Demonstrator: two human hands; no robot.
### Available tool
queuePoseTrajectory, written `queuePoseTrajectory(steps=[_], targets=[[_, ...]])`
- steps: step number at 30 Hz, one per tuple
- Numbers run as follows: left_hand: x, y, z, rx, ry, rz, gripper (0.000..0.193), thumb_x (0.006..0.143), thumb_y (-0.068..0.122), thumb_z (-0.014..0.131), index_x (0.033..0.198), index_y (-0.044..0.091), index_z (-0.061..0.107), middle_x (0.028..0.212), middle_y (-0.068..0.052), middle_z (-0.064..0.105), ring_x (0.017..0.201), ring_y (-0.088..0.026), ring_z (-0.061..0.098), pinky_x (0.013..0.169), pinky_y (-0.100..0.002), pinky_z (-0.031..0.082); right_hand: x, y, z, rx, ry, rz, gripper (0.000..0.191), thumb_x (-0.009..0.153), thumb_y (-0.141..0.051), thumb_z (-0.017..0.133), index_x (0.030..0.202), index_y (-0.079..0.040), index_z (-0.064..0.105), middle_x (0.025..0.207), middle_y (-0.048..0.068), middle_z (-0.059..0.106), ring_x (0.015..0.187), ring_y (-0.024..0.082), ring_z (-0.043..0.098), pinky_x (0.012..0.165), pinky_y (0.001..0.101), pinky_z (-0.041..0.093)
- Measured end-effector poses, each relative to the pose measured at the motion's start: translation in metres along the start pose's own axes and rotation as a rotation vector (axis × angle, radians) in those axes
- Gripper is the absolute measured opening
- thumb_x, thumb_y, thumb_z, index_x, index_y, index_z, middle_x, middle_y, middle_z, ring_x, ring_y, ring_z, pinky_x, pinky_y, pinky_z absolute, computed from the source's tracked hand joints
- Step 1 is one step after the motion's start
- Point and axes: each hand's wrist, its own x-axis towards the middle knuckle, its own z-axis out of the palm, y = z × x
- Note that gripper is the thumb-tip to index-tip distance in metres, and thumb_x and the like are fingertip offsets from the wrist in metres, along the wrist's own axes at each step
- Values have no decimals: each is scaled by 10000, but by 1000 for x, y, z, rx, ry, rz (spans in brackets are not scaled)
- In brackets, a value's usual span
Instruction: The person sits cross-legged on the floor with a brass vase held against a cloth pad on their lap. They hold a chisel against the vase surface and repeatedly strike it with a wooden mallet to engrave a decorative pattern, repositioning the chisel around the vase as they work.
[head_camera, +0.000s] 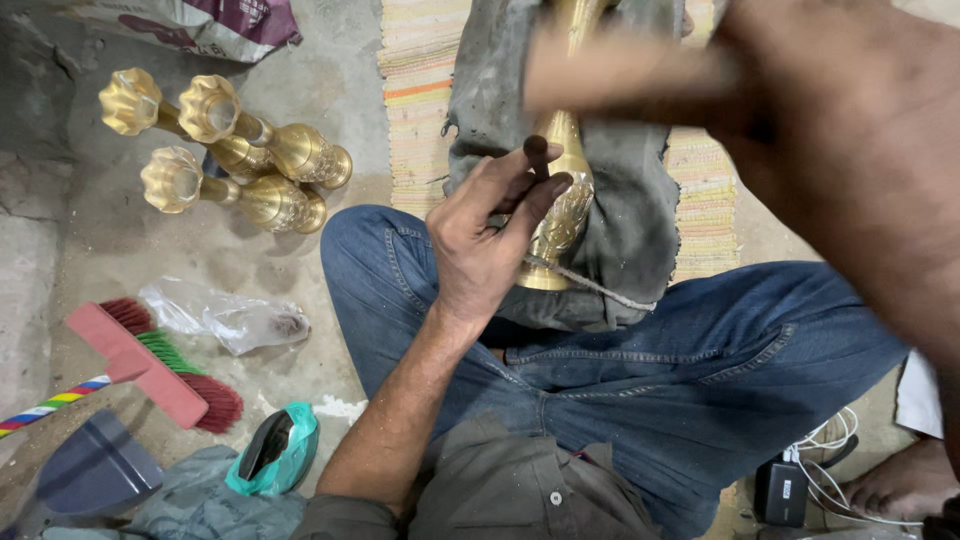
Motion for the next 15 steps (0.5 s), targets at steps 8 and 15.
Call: queuePoseTrajectory(steps=[8,15], targets=[[-1,-1,-3,116,-7,14,295,961,75,820,1222,30,689,1064,-56,768,907,-123,795,788,-261,643,5,-6,-5,-62,-88,30,202,985,-200,766,1123,-99,656,956,83,693,929,248,708,885,397,529],[1,0,0,153,9,-23,261,935,89,849,1160,58,720,970,-27,766,840,-113,783,713,-244,624,8,-8,-11,-14,-88,44,251,927,-211,769,1115,-87,657,953,94,692,920,264,707,852,405,529]])
